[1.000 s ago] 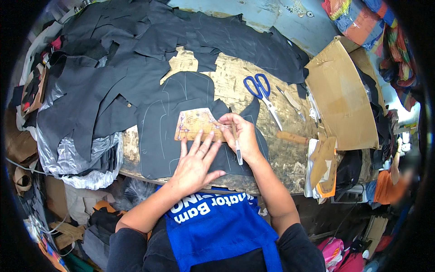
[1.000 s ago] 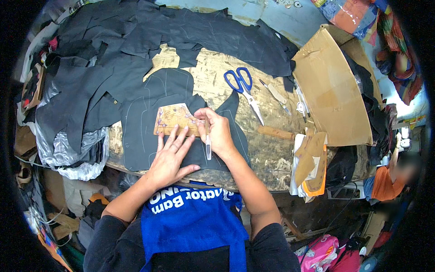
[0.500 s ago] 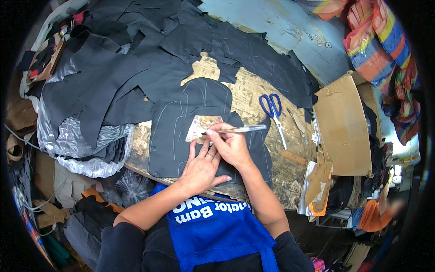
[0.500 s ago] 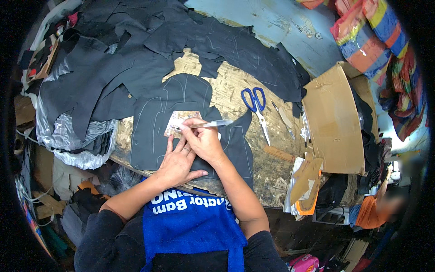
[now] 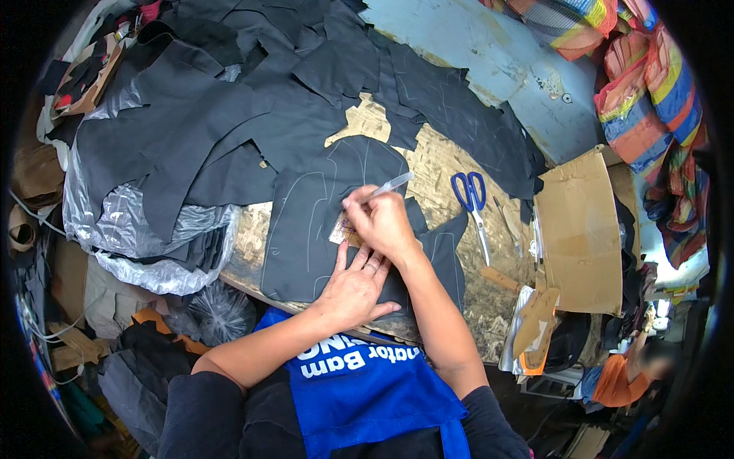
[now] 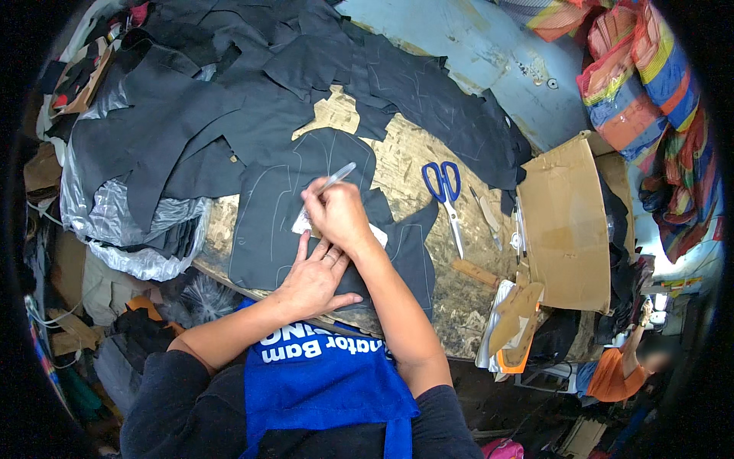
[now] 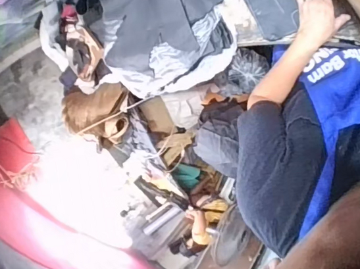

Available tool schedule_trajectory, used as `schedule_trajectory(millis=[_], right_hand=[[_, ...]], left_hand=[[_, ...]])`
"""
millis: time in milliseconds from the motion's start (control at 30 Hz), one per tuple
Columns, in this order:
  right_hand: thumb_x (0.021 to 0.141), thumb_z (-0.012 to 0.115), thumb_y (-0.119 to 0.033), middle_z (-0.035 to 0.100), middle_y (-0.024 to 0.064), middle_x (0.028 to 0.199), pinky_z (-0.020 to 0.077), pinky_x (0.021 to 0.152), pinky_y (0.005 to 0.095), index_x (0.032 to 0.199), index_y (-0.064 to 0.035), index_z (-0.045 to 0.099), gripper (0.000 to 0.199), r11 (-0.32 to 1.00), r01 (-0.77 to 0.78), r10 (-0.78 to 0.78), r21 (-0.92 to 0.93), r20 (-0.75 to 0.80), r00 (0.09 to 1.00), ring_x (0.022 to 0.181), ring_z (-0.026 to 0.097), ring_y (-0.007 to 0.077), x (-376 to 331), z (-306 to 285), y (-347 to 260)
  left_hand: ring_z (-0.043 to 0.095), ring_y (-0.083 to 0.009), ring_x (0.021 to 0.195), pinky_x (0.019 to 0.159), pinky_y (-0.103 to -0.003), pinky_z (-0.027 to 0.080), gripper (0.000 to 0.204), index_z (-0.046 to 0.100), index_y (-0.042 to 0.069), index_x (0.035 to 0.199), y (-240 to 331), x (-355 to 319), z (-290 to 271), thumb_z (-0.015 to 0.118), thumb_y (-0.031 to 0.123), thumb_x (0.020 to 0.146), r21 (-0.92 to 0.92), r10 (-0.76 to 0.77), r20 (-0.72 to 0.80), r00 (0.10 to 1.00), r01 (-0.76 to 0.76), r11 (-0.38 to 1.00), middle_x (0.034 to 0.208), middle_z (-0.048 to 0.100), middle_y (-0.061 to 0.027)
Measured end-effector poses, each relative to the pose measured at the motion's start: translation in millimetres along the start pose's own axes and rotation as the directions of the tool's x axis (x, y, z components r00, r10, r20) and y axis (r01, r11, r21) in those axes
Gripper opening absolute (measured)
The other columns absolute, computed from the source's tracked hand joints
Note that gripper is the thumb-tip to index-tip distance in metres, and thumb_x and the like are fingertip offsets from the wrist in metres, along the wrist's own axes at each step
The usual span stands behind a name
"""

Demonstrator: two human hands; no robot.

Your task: The person uses a cardboard template and a white marker to trace outlines on black fabric, then cuts along the marked lines with scissors. The person repeats this process multiple times, moving templates and cutting out several fabric pieces.

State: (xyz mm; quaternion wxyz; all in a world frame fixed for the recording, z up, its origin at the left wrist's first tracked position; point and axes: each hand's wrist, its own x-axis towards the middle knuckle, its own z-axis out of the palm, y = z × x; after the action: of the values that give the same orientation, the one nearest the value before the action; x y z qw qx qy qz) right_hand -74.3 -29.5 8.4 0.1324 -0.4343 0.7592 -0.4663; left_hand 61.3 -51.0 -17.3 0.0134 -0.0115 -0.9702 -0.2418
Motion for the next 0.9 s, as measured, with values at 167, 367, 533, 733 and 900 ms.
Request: schedule_trajectory(millis=[167, 367, 533, 733, 900], right_hand=[[0.082, 0.063, -0.007, 0.064, 0.0166, 0.065, 0.0508, 0.055, 0.0345, 0.080, 0.0040, 0.065, 0.012, 0.998, -0.032, 0.027, -0.045, -0.113, 0.993, 0.057, 0.065, 0.0276, 11.6, -0.4, -0.9], [0.082, 0.066, -0.012, 0.066, 0.0134, 0.064, 0.0487, 0.054, 0.0308, 0.082, 0.0031, 0.067, 0.015, 0.970, -0.184, 0.148, -0.159, -0.218, 0.965, 0.057, 0.062, 0.0171, -0.7, -20.0, 14.6], [0.088, 0.062, -0.012, 0.063, 0.0081, 0.060, 0.0463, 0.043, 0.0253, 0.077, 0.0041, 0.061, 0.019, 0.945, -0.319, 0.324, 0.074, -0.352, 0.878, 0.047, 0.059, 0.0109, -8.4, -29.0, 38.3], [0.087, 0.062, -0.011, 0.063, 0.0098, 0.059, 0.0459, 0.045, 0.0269, 0.077, 0.0048, 0.061, 0.018, 0.974, -0.224, 0.193, -0.040, -0.378, 0.905, 0.049, 0.060, 0.0126, -16.7, -27.6, 35.5], [0.084, 0.064, -0.009, 0.062, 0.0118, 0.058, 0.0455, 0.049, 0.0273, 0.078, 0.0054, 0.062, 0.016, 0.959, -0.073, 0.013, -0.273, -0.213, 0.977, 0.052, 0.060, 0.0142, -50.4, -54.9, 22.7]], left_hand=[[0.018, -0.0371, 0.140, 0.108, -0.064, 0.013, 0.088, 0.033, -0.007, 0.139, 2.3, 0.4, -3.0, 0.059, 0.054, 0.081, -0.002, -0.014, -0.016, 1.000, 0.014, 1.000, 0.146, 0.030, -0.0229], [0.016, -0.0370, 0.141, 0.108, -0.063, 0.013, 0.088, 0.032, -0.007, 0.139, 3.9, 1.0, -4.0, 0.059, 0.054, 0.081, 0.003, -0.032, -0.009, 0.999, 0.032, 0.999, 0.148, 0.026, -0.0228], [0.017, -0.0375, 0.141, 0.108, -0.063, 0.012, 0.088, 0.036, -0.008, 0.137, 4.2, 2.0, -2.8, 0.060, 0.054, 0.080, 0.010, -0.037, 0.009, 0.999, 0.036, 0.999, 0.148, 0.027, -0.0233], [0.020, -0.0384, 0.139, 0.107, -0.064, 0.014, 0.088, 0.039, -0.009, 0.134, 5.3, 3.1, -4.2, 0.061, 0.056, 0.078, 0.054, -0.032, -0.008, 0.999, 0.032, 0.998, 0.146, 0.030, -0.0242], [0.025, -0.0402, 0.137, 0.106, -0.063, 0.016, 0.089, 0.041, -0.008, 0.132, 7.5, 5.0, -8.0, 0.062, 0.059, 0.077, 0.109, -0.034, 0.006, 0.999, 0.033, 0.993, 0.143, 0.033, -0.0253]])
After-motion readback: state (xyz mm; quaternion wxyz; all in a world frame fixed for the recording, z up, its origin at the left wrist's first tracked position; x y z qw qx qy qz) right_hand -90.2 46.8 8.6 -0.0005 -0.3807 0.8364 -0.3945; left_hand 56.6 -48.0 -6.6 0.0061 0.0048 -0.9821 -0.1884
